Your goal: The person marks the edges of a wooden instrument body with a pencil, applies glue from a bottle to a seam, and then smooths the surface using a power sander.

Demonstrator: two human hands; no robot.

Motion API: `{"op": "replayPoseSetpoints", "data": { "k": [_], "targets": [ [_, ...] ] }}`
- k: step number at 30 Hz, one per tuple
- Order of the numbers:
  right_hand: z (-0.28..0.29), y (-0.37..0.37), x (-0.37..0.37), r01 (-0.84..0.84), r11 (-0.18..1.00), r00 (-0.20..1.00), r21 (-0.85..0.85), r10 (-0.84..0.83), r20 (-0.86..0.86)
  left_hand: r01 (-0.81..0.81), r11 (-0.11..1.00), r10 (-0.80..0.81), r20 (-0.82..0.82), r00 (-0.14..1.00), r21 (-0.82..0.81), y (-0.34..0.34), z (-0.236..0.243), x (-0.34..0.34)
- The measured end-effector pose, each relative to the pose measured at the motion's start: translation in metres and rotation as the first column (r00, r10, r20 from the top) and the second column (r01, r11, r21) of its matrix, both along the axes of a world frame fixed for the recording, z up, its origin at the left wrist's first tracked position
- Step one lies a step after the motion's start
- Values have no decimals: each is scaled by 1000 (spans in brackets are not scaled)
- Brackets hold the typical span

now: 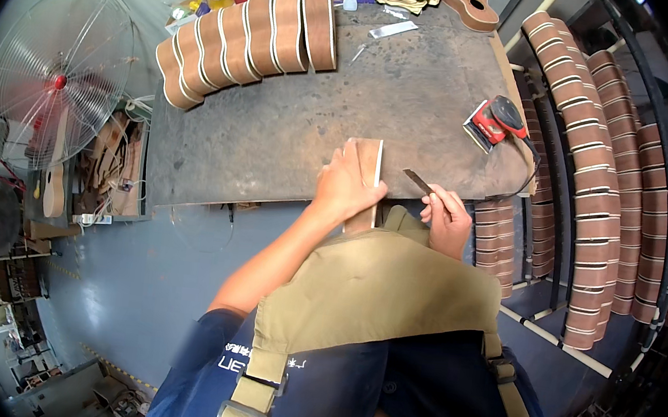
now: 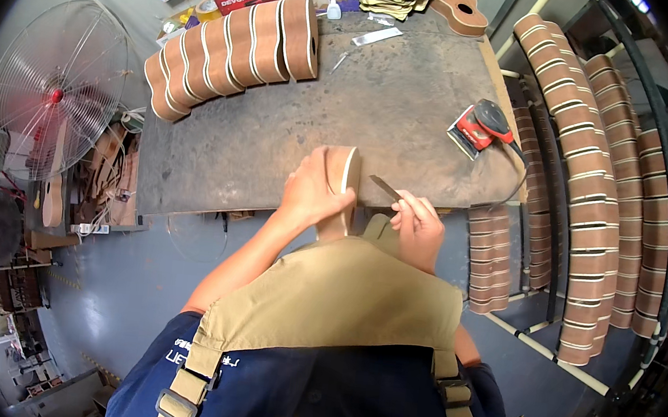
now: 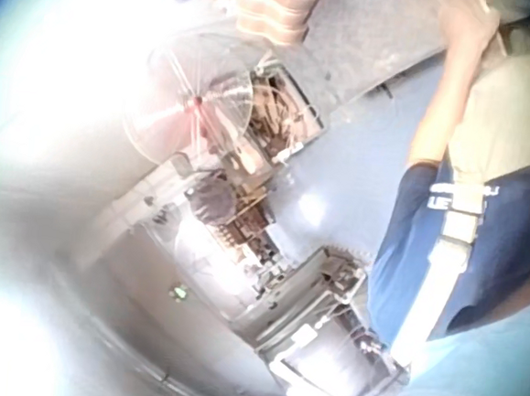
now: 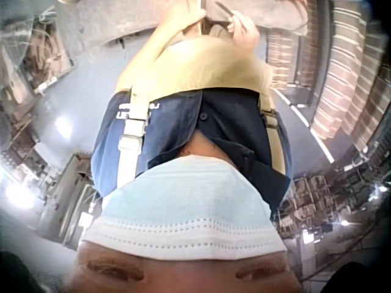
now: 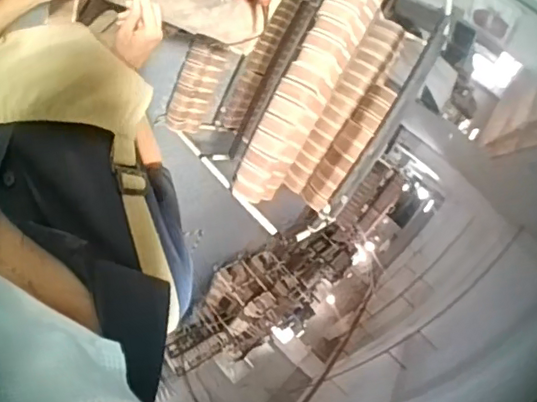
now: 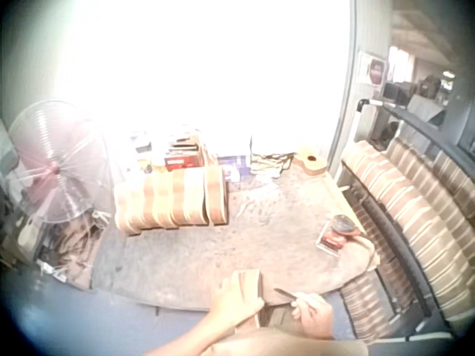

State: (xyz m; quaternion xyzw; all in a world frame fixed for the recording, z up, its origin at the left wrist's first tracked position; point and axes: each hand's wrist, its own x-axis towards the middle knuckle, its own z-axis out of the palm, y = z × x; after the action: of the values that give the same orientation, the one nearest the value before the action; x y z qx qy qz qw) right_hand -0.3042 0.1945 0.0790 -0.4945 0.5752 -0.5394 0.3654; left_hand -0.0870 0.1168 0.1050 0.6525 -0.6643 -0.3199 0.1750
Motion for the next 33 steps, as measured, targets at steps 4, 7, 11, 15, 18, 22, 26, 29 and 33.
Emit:
{"op": "replayPoseSetpoints", "data": {
  "k": [4,7,11,15,18,22,26,29,33],
  "targets": [
    [-21,-1,-16,12,1000,999,-12,-12,44,-94,994,74,-281,957,-57,21,15,27],
    [-40,-23,-30,34,994,987,105,-50,152,-131,973,30,-455,890,-192,42,34,35],
    [-83,-87,-53,-34,987,991,159,13,133,-104,861,-96,-360,928,-498,40,28,25],
    [-115,-176,-61,-91,993,981,72,102,-168,-142,750,-107,-330,938,-647,24,13,8],
    [-121,-228,-52,-89,996,963,29,93,-253,-143,722,-60,-268,962,-677,13,1,0],
    [-135,-276,-47,-187,982,862,-3,162,-481,-108,806,2,-179,984,-582,5,-2,-11],
    [-138,-307,-37,-295,948,700,-120,130,-702,-155,965,151,-36,988,-209,-2,53,-21],
    [-133,-358,-24,-369,921,739,-121,212,-640,-220,966,230,67,971,-136,-13,80,-21],
    [-128,-453,25,-412,910,815,-53,342,-468,-256,936,285,96,954,-241,-25,79,-24]
  ]
}}
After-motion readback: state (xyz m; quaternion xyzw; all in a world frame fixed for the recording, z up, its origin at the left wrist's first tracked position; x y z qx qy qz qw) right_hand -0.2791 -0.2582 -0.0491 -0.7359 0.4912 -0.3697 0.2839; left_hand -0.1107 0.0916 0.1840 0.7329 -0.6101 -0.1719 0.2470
